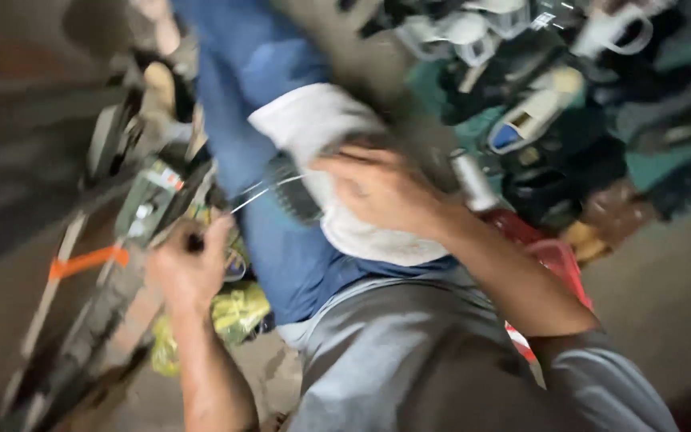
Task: Hand-sewing the upper part of a blue shoe to its base using a needle and thread while sitting on the floor.
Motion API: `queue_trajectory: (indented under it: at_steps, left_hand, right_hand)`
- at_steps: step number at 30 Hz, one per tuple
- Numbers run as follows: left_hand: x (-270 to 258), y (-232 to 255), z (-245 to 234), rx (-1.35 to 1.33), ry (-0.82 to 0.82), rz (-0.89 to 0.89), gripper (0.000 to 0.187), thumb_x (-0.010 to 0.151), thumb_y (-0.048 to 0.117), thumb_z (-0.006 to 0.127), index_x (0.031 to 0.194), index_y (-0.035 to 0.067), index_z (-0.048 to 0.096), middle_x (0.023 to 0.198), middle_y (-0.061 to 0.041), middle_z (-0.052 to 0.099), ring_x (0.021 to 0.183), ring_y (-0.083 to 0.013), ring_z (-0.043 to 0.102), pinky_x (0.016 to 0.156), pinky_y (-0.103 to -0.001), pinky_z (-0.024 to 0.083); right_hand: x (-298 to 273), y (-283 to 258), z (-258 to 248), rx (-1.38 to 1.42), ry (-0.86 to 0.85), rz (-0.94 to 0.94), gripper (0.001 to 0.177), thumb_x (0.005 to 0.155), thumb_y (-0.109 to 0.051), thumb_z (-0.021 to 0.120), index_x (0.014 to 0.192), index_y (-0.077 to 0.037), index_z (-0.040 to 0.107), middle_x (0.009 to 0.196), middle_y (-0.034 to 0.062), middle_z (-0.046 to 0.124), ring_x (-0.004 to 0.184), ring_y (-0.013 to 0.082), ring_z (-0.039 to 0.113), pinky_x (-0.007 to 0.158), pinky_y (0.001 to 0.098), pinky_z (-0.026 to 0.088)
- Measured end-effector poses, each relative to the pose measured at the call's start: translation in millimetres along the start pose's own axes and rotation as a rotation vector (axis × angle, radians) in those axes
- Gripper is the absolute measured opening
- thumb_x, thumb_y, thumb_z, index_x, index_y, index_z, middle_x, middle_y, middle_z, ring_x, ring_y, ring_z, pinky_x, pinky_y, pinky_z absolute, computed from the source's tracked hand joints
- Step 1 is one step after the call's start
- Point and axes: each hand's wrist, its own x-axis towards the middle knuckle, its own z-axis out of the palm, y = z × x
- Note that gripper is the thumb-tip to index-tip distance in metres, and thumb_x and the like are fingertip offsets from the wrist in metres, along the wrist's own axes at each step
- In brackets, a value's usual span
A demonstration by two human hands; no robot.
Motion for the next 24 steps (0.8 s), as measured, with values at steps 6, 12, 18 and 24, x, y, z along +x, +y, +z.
queue_trajectory:
  at_steps: [6,12,18,24]
  left_hand:
    - [31,106,10,-0.327,-0.098,0.061,0.037,0.079,0.040,0.091,0.079,0.008,0.071,0.059,-0.017,0.065,0.061,-0.0433,0.068,0.056,-0.052,0.052]
    - [30,101,42,-0.914,-0.180,-0.026,0.030,0.093,0.019,0.079,0.067,0.016,0.065,0.047,0.006,0.046,0.052,-0.0044,0.044,0.049,-0.022,0.043]
    - [23,107,36,-0.955,-0.043,0.083,0.013,0.091,0.000,0.075,0.099,0.010,0.078,0.076,-0.012,0.075,0.080,-0.0181,0.075,0.072,-0.033,0.059]
    - [41,137,11,-0.559,-0.075,0.201,0.020,0.100,0.010,0.059,0.114,0.005,0.072,0.097,-0.018,0.078,0.086,-0.0449,0.073,0.069,-0.057,0.057]
  right_hand:
    - [-31,85,-19,0.038,0.076,0.406,0.030,0.101,-0.007,0.054,0.105,-0.023,0.079,0.084,-0.0079,0.073,0.076,0.0141,0.068,0.077,0.0274,0.056]
    - [-33,71,-46,0.264,0.034,0.208,0.024,0.097,-0.002,0.051,0.101,-0.004,0.074,0.118,0.0219,0.067,0.112,0.0341,0.065,0.094,0.0451,0.052]
    - [-14,22,-45,1.330,0.062,0.043,0.011,0.090,-0.023,0.052,0.089,-0.013,0.057,0.099,0.0084,0.060,0.116,0.0338,0.059,0.104,0.0460,0.047]
    - [6,17,-8,0.384,0.069,0.118,0.064,0.089,-0.008,0.081,0.141,0.004,0.047,0.131,0.0324,0.062,0.069,0.0244,0.067,0.056,0.0346,0.053]
